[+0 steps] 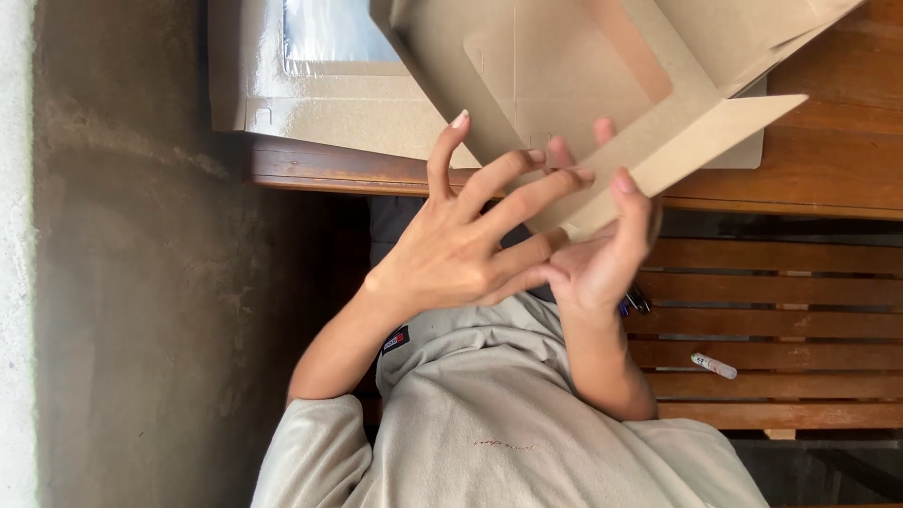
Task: Assembling cardboard boxes by folding and tucking flaps on a wooden table.
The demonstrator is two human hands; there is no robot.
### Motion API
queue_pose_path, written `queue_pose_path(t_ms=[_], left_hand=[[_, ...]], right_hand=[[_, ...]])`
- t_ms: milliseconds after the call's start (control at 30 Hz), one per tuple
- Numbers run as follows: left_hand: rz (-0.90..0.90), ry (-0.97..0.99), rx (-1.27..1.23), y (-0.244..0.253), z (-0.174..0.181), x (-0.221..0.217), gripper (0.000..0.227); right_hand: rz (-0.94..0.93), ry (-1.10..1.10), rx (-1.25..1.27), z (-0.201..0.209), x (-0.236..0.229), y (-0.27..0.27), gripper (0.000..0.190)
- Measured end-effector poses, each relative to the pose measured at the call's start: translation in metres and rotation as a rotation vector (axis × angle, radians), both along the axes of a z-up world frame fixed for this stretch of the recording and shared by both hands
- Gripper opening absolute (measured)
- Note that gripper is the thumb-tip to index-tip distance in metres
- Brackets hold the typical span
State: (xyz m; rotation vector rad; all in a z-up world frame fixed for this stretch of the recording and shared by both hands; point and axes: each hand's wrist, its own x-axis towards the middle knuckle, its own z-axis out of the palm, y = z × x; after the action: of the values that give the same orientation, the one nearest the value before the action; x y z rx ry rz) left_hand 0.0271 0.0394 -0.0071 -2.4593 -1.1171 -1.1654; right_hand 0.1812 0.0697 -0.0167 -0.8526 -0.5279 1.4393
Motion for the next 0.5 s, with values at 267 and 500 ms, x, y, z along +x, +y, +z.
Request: queue_pose_path(t_ms=[267,500], left_hand=[[0.125,-0.564,0.286,0.002,0.018,-0.061,0.055],[0.163,-0.494,-0.032,-0.005,0.014,-0.105,0.025]], right_hand=[[0.230,-0.231,0.137,-0.039,0.084,-0.007,0.066],[0.528,-0.268,0.124,-0.036,0.178,0.045,0.067]])
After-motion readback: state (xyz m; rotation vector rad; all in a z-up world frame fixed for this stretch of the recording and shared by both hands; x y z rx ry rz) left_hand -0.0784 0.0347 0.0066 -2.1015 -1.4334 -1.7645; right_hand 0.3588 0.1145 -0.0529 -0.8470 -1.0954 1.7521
